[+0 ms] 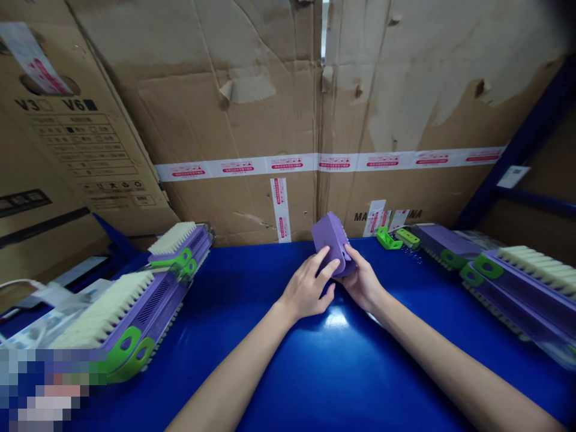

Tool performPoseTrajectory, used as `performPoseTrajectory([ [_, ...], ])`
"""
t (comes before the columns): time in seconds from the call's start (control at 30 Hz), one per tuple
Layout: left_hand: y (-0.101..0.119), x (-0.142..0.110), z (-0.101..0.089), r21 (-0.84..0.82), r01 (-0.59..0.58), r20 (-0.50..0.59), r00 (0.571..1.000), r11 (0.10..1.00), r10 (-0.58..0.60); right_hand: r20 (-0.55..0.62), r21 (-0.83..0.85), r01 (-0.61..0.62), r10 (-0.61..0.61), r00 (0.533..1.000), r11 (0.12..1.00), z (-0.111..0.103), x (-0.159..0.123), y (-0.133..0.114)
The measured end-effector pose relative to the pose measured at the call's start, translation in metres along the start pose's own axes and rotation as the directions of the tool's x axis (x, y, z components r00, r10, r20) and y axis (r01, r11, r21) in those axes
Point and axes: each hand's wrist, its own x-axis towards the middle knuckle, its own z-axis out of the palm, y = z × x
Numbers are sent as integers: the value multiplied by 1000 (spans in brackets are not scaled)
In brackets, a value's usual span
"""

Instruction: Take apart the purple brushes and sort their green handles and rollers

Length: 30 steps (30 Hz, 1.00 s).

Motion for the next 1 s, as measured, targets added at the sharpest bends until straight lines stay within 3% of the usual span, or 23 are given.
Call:
performPoseTrajectory([
  [0.13,0,0,0,99,0,-37,999,995,3,19,-82,112,-110,994,990,-5,3,-12],
  [0.23,-1,0,0,167,50,-94,995,985,-34,16,-256,234,-238,971,938,-13,7,-19],
  [0.4,-3,-1,2,198,184,-138,978,963,-159,97,-648,341,-370,924,681,-24,10,-20],
  [0.57,-10,-3,4,89,402,-169,908,911,-384,322,-800,468,-389,863,375,-27,8,-14],
  [0.67,-15,-4,2,2,497,-153,858,868,-491,376,-839,484,-378,846,249,-28,6,-12],
  [0.83,-21,-7,3,-55,538,-39,840,841,-541,403,-885,458,-346,847,91,-31,6,-11],
  [1.0,-23,-8,3,-91,543,98,839,835,-535,500,-860,508,-274,822,-47,-34,7,-8],
])
